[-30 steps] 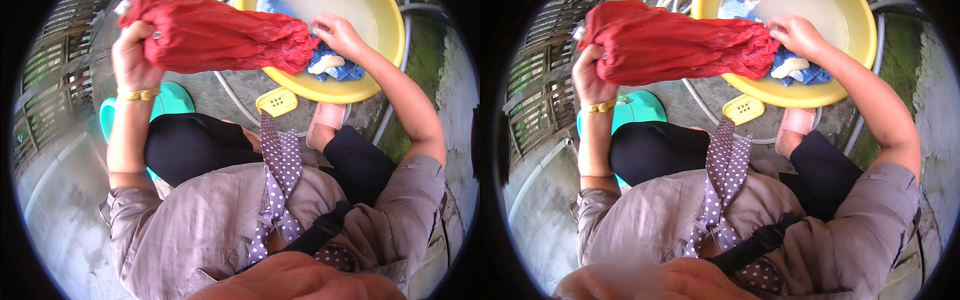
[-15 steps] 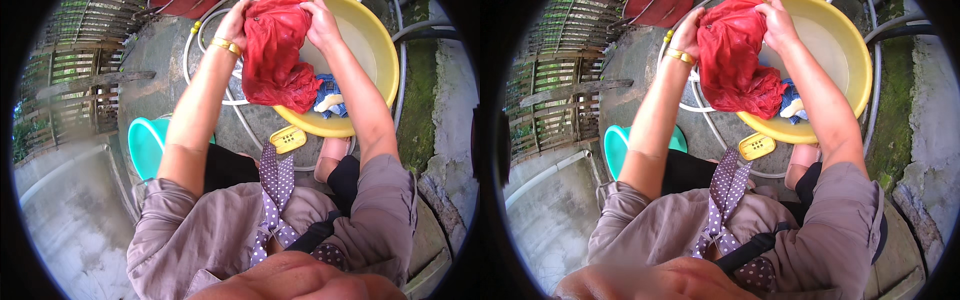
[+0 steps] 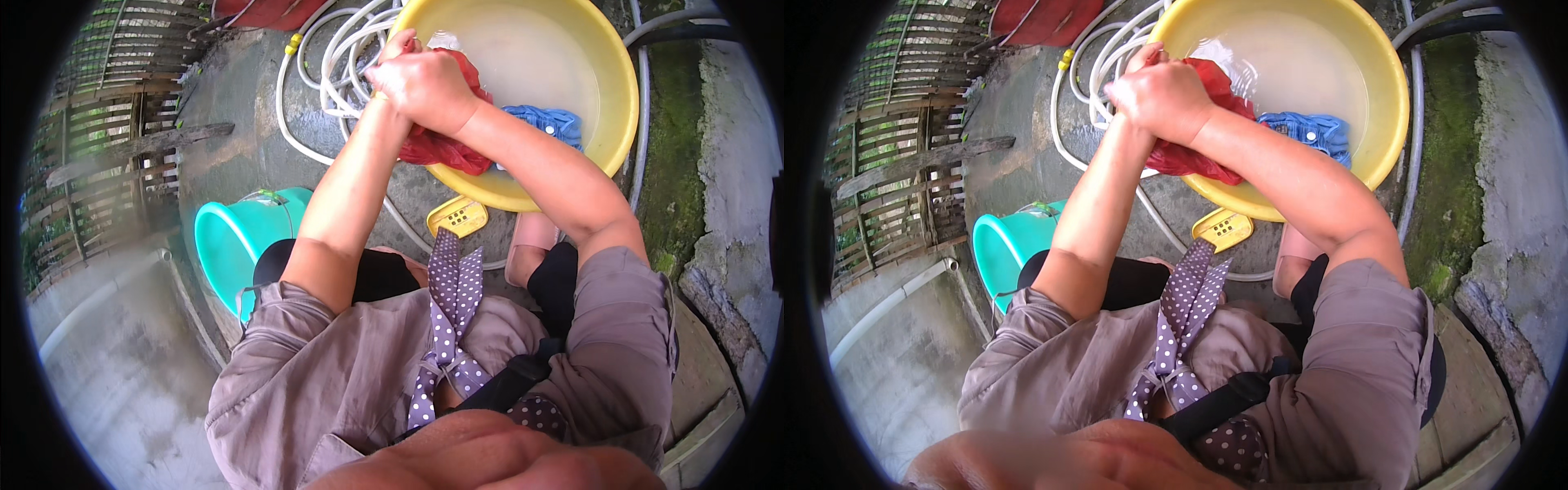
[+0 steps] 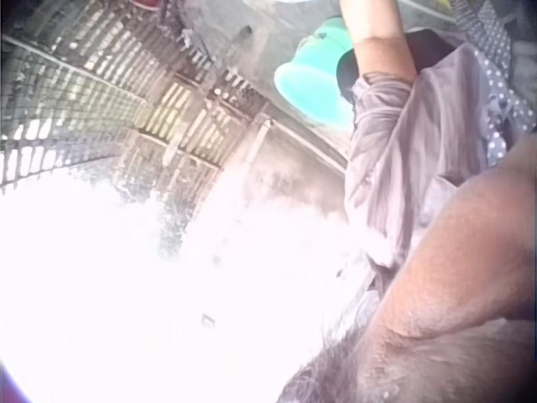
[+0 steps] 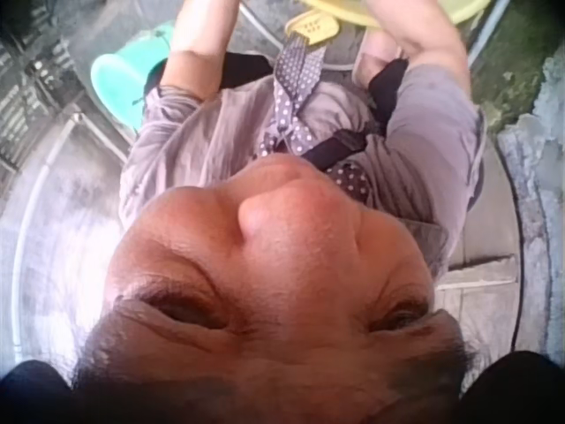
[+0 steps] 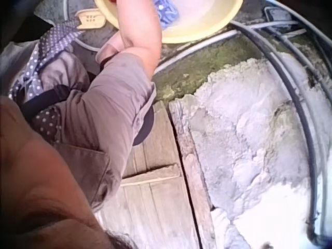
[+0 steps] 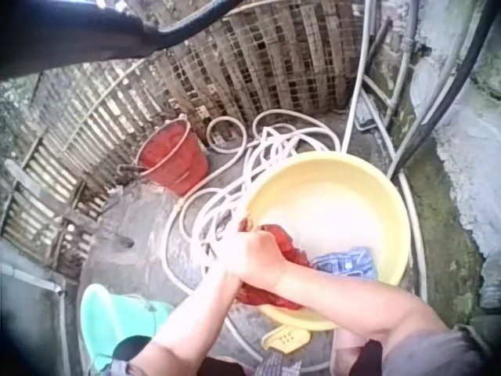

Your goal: The person washes clothes in a basin of water by hand, scrubbing a red garment and then a pair of blue denim shorts.

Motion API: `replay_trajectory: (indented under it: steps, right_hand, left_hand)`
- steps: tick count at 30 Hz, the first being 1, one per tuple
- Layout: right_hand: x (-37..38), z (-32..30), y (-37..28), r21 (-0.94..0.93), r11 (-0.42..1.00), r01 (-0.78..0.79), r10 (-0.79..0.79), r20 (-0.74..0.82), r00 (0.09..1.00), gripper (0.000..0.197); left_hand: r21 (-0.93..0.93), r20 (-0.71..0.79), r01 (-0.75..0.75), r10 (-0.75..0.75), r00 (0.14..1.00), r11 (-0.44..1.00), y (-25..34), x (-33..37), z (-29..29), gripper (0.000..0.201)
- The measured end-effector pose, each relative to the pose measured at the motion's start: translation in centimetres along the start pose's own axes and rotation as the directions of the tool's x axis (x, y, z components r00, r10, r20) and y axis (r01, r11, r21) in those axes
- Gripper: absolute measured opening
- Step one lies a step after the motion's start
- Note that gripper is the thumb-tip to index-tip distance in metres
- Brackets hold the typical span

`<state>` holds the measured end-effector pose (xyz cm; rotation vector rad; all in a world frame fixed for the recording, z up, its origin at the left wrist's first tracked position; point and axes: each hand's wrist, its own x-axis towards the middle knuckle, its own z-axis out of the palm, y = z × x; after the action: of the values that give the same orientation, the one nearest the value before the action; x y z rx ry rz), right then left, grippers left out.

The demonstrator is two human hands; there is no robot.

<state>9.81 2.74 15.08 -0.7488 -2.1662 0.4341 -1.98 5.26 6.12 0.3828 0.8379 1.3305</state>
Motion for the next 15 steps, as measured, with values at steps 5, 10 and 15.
replay_trajectory:
  steps: [5,10,15]
  right_hand:
    - [0.1,-1.8,9.0,-0.02,0.893,-0.45,0.45,0.028,0.893,0.018]
    - [0.4,1.5,-0.2,-0.308,0.946,0.097,-0.092,0.03,0.995,0.008]
    - [0.7,0.1,6.6,-0.035,0.946,-0.322,0.318,-0.081,0.945,0.018]
  left_hand:
    - [-0.169,-0.232,0.141,-0.179,0.956,0.975,-0.6,-1.8,10.8,0.02]
    - [-0.045,-0.203,-0.024,0.014,0.979,0.999,0.1,-1.7,2.1,0.024]
    - [-0.043,-0.276,0.042,-0.052,0.96,0.998,1.2,-1.2,4.9,0.022]
